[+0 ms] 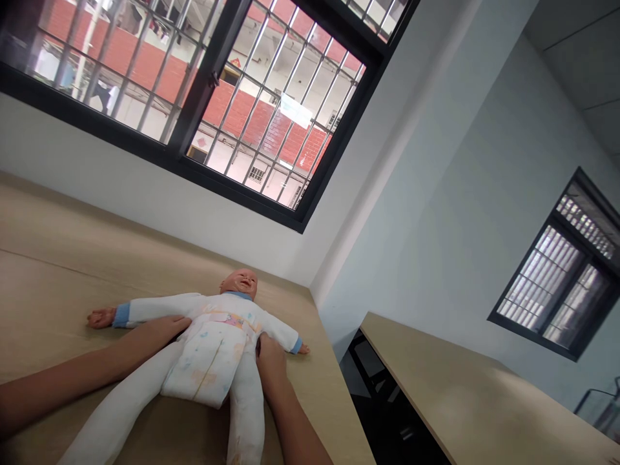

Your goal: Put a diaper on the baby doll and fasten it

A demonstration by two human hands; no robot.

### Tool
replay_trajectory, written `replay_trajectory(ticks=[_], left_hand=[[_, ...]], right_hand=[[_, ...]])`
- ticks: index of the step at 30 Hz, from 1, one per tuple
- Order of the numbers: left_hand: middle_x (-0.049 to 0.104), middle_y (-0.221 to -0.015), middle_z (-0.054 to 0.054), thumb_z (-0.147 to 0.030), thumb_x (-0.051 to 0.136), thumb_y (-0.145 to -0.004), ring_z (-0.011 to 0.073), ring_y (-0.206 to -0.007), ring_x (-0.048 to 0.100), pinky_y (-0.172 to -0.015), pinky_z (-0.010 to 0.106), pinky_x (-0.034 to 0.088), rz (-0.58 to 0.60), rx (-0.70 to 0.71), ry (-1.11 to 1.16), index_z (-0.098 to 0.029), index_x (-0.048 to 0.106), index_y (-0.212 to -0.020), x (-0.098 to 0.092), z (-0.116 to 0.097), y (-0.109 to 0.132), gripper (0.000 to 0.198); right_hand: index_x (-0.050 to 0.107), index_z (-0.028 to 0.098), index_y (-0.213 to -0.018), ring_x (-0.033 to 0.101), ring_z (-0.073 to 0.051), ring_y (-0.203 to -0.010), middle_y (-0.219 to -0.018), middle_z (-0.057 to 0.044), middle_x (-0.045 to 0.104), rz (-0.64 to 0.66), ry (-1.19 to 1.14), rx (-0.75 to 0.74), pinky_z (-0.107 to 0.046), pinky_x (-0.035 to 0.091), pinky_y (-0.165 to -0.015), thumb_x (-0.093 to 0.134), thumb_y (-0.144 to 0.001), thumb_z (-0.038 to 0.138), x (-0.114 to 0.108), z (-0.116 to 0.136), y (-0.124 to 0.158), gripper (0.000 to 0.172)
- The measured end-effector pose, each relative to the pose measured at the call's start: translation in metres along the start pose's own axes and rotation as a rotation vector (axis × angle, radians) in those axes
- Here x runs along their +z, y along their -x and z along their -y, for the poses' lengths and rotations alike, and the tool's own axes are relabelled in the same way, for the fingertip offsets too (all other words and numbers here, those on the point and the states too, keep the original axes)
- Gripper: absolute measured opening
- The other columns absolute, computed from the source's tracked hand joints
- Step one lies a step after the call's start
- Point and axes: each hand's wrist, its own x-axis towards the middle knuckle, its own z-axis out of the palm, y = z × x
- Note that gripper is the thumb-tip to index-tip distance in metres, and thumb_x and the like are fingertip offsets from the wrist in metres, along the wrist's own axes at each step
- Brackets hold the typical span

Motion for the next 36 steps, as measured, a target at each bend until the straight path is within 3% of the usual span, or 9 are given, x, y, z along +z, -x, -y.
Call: replay_trajectory(ticks=[7,10,13,16,21,25,27,30,36], left_hand=[[0.077,-0.104,0.01,-0.028,0.064,-0.084,0.0308,-0.096,0.07,-0.083,0.036,0.043,0.063,-0.035,0.008,-0.02,0.066,-0.093,-0.004,-0.005,0.001,0.012],[0.076,-0.093,0.007,-0.029,0.055,-0.089,0.0278,-0.088,0.066,-0.077,0.035,0.042,0.071,-0.078,0.018,-0.021,0.061,-0.084,-0.011,-0.007,-0.002,0.012],[0.068,-0.078,0.002,-0.032,0.045,-0.094,0.0236,-0.078,0.061,-0.07,0.033,0.04,0.055,-0.153,0.064,-0.021,0.058,-0.081,-0.02,-0.015,-0.008,0.022],[0.065,-0.08,-0.001,-0.042,0.044,-0.099,0.0208,-0.078,0.059,-0.071,0.03,0.043,0.016,-0.131,0.188,-0.021,0.061,-0.09,-0.027,-0.031,-0.013,0.028],[0.065,-0.089,0.001,-0.045,0.043,-0.103,0.0198,-0.078,0.058,-0.073,0.03,0.046,-0.013,-0.017,0.222,-0.021,0.065,-0.1,-0.038,-0.062,-0.013,0.032],[0.067,-0.125,0.005,-0.048,0.041,-0.109,0.0235,-0.111,0.062,-0.101,0.033,0.047,0.147,0.188,0.185,-0.028,0.066,-0.137,-0.055,-0.075,-0.013,0.043],[0.066,-0.126,0.006,-0.05,0.039,-0.11,0.0245,-0.115,0.061,-0.104,0.034,0.045,0.241,0.237,0.142,-0.032,0.063,-0.145,-0.06,-0.08,-0.016,0.046],[0.063,-0.116,0.006,-0.049,0.041,-0.11,0.0244,-0.104,0.061,-0.095,0.035,0.046,0.281,0.229,0.039,-0.033,0.069,-0.136,-0.057,-0.084,-0.022,0.042],[0.063,-0.107,0.006,-0.042,0.046,-0.107,0.0244,-0.093,0.062,-0.083,0.036,0.041,0.181,0.21,-0.1,-0.024,0.069,-0.112,-0.04,-0.085,-0.031,0.029]], right_hand=[[0.068,0.02,-0.093,0.067,-0.027,-0.081,-0.092,-0.013,0.077,0.013,-0.049,0.016,-0.033,0.04,-0.069,0.06,-0.095,0.018,-0.003,0.001,0.001,0.008],[0.066,0.019,-0.087,0.064,-0.025,-0.079,-0.086,-0.01,0.075,0.004,-0.115,0.011,-0.031,0.039,-0.069,0.062,-0.09,0.017,-0.007,0.002,0.001,0.006],[0.063,0.019,-0.08,0.062,-0.021,-0.078,-0.082,-0.007,0.071,-0.055,-0.222,0.001,-0.029,0.041,-0.071,0.053,-0.091,0.012,-0.014,0.003,-0.001,0.016],[0.064,0.019,-0.082,0.058,-0.019,-0.07,-0.074,-0.004,0.065,-0.129,-0.324,0.008,-0.028,0.043,-0.066,0.046,-0.096,0.019,-0.021,0.009,-0.005,0.022],[0.073,0.018,-0.105,0.05,-0.017,-0.064,-0.067,0.003,0.055,-0.134,-0.587,-0.098,-0.026,0.043,-0.062,0.059,-0.095,0.034,-0.027,0.024,-0.004,0.024],[0.071,0.021,-0.135,0.058,-0.019,-0.08,-0.087,-0.002,0.065,-0.028,-0.61,-0.285,-0.032,0.05,-0.08,0.056,-0.1,0.036,-0.037,0.032,0.005,0.041],[0.069,0.024,-0.142,0.062,-0.021,-0.093,-0.101,-0.006,0.07,0.015,-0.533,-0.339,-0.035,0.05,-0.091,0.052,-0.103,0.034,-0.044,0.034,0.009,0.043],[0.073,0.025,-0.135,0.064,-0.023,-0.1,-0.107,-0.007,0.073,0.048,-0.457,-0.375,-0.036,0.049,-0.096,0.051,-0.104,0.029,-0.053,0.037,0.011,0.039],[0.076,0.021,-0.107,0.055,-0.017,-0.074,-0.08,0.001,0.063,-0.022,-0.5,-0.318,-0.026,0.044,-0.07,0.056,-0.097,0.025,-0.051,0.042,0.011,0.022]])
